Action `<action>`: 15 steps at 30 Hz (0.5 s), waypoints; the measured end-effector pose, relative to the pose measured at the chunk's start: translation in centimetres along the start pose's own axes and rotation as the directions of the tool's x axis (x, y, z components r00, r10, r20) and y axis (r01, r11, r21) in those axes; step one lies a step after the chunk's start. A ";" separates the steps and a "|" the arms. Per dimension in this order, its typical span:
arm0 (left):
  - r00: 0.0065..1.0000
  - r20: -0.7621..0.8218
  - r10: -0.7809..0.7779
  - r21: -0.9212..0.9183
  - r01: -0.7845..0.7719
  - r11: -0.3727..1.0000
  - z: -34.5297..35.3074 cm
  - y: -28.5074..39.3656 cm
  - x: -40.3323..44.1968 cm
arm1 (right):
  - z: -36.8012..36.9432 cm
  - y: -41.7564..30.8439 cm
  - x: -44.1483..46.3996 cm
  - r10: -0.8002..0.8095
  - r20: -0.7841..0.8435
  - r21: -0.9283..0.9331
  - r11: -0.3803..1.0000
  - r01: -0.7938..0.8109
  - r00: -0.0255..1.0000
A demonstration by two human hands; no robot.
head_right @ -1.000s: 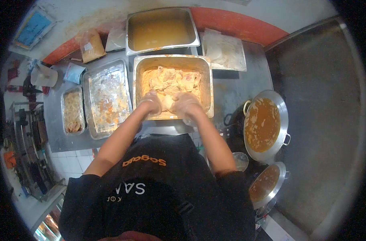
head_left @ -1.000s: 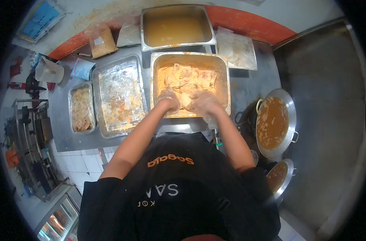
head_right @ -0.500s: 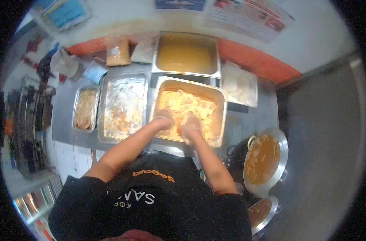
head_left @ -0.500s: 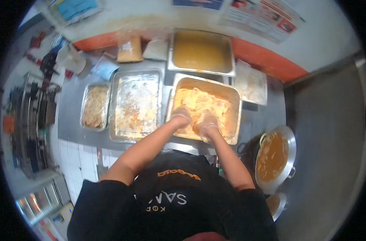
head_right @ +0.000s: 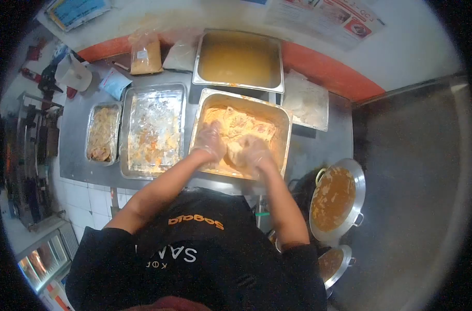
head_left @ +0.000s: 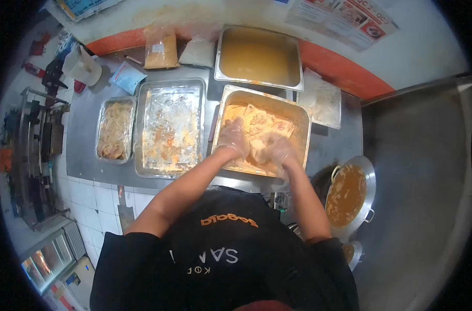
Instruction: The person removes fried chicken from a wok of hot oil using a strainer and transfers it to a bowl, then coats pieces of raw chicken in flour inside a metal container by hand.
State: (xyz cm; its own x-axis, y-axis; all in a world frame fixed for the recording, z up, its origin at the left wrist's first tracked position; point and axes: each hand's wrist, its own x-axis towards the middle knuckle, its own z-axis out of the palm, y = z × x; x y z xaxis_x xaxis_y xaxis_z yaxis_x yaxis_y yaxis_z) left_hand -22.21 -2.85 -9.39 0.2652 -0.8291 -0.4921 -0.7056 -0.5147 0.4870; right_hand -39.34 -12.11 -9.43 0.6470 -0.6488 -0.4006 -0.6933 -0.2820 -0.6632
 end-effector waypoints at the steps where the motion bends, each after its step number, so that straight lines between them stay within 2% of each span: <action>1: 0.985 -0.167 -0.042 -0.056 0.033 0.998 0.2 0.2 0.0 | -1.3 0.7 1.1 0.091 -0.100 0.037 0.995 -0.087 0.991; 2: 0.941 -0.327 -0.092 -0.115 0.057 0.992 0.4 0.4 0.0 | -2.1 1.4 2.3 0.182 -0.196 0.083 0.982 -0.168 0.964; 3: 0.966 -0.233 -0.110 -0.160 0.074 0.984 0.3 0.1 1.5 | -1.9 2.8 4.2 0.186 -0.202 0.085 0.981 -0.172 0.962; 4: 0.966 -0.236 -0.103 -0.159 0.066 0.985 -0.1 0.2 2.7 | -1.4 4.9 6.7 0.154 -0.298 -0.167 0.963 -0.211 0.942; 5: 0.976 -0.121 -0.183 -0.258 0.147 0.955 -0.8 0.3 3.8 | -1.4 5.9 8.1 0.094 -0.382 -0.403 0.878 -0.258 0.919; 6: 0.968 0.003 -0.249 -0.342 0.235 0.910 -1.4 0.4 4.8 | -1.8 4.2 7.8 0.088 -0.389 -0.404 0.879 -0.255 0.917; 8: 0.972 0.029 -0.234 -0.376 0.227 0.898 -1.5 0.1 6.8 | -2.4 -0.8 6.0 0.271 -0.238 -0.416 0.839 -0.350 0.933; 9: 0.973 0.060 -0.223 -0.414 0.228 0.881 -1.2 0.0 7.7 | -2.2 -0.1 6.2 0.271 -0.239 -0.419 0.837 -0.351 0.932; 11: 0.974 0.091 -0.208 -0.451 0.227 0.863 0.1 -0.9 9.2 | -1.6 1.5 6.7 0.337 -0.116 -0.137 0.926 -0.351 0.935; 12: 0.992 0.060 -0.108 -0.216 0.118 0.969 0.9 -1.6 10.1 | -2.0 1.1 6.4 0.334 -0.121 -0.142 0.926 -0.349 0.935; 13: 0.999 0.050 -0.003 0.033 0.001 0.999 0.6 -1.6 10.4 | -2.6 0.1 5.7 0.272 -0.089 -0.195 0.939 -0.284 0.958; 14: 0.999 0.052 -0.002 0.028 0.000 1.000 0.8 -1.8 10.4 | -2.7 -0.6 4.7 0.218 -0.048 -0.241 0.945 -0.223 0.975; 15: 0.995 0.035 -0.094 -0.126 0.098 0.987 0.6 -1.7 9.7 | -2.6 -0.8 4.1 0.224 -0.046 -0.241 0.943 -0.228 0.974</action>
State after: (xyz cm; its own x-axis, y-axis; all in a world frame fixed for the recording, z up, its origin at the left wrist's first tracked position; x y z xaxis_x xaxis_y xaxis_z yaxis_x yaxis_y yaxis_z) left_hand -18.81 -9.85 -15.45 0.3072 -0.7689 -0.5607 -0.5882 -0.6166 0.5233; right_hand -36.97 -16.39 -8.90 0.4602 -0.7275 -0.5088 -0.8780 -0.2882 -0.3821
